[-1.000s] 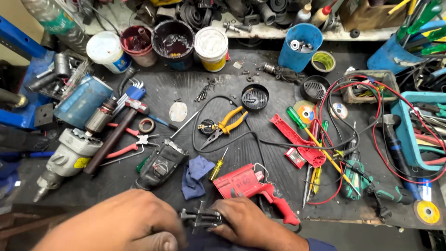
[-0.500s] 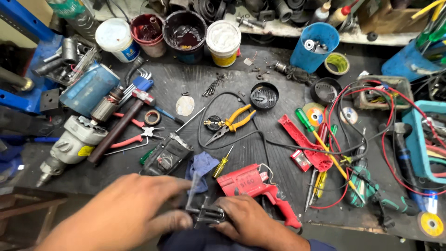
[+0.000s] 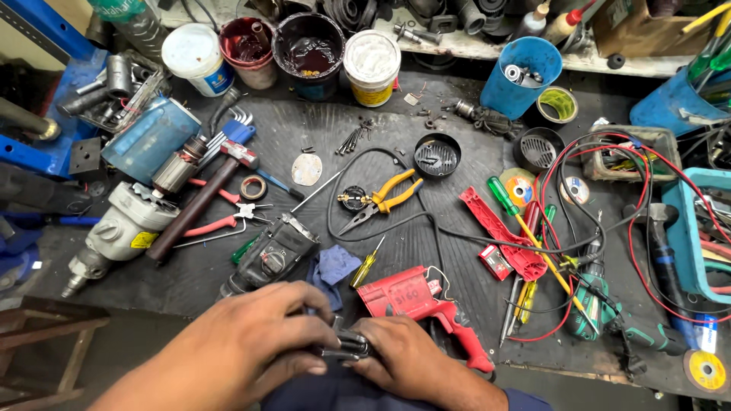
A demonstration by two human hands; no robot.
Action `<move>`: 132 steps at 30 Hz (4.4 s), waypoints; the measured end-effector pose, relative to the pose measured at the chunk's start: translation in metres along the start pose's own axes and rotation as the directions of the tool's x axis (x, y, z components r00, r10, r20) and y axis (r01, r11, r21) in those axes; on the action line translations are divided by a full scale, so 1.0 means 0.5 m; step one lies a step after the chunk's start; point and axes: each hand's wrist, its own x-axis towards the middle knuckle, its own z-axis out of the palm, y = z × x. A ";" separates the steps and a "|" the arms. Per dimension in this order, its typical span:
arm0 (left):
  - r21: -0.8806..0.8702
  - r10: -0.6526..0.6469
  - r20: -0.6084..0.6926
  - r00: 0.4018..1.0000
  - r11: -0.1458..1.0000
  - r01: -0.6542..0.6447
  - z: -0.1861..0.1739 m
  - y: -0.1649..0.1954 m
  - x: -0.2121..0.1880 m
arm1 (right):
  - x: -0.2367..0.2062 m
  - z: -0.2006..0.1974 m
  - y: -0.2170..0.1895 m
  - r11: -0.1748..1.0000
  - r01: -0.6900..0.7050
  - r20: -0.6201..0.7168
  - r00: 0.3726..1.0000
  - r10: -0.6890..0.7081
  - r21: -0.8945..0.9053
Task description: The person uses a screwdriver to unscrew and open the housing of a red rotary hammer drill on a cluttered workbench, removes internal components including the fan and motor parts, and wipes components with a blue cloth while arranging parts on the bench.
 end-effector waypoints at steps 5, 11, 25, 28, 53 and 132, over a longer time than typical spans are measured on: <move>0.313 -0.537 0.001 0.844 0.802 0.510 0.009 -0.002 -0.004 | 0.000 -0.005 0.001 0.997 0.019 -0.022 1.000 -0.017 0.076; 0.172 -0.590 0.187 0.785 0.807 0.566 -0.001 0.002 -0.010 | 0.003 -0.005 -0.003 0.992 0.073 -0.063 0.996 -0.066 0.102; 0.326 -0.657 0.099 0.748 0.731 0.599 -0.017 0.036 0.009 | -0.001 0.013 0.005 0.998 0.056 -0.071 0.996 -0.055 0.018; 0.388 -0.801 -0.001 0.599 0.552 0.738 0.009 0.035 0.035 | 0.001 0.011 0.002 0.997 0.070 -0.029 0.997 -0.071 -0.033; -0.832 -0.597 -0.512 0.617 0.168 -0.529 0.326 -0.114 0.008 | 0.031 0.021 -0.009 0.997 0.063 -0.268 0.961 -0.071 -0.037; 0.643 0.164 0.047 0.985 0.750 -0.156 0.053 -0.200 0.050 | 0.137 0.033 -0.083 0.818 -0.339 -0.480 0.680 0.555 0.465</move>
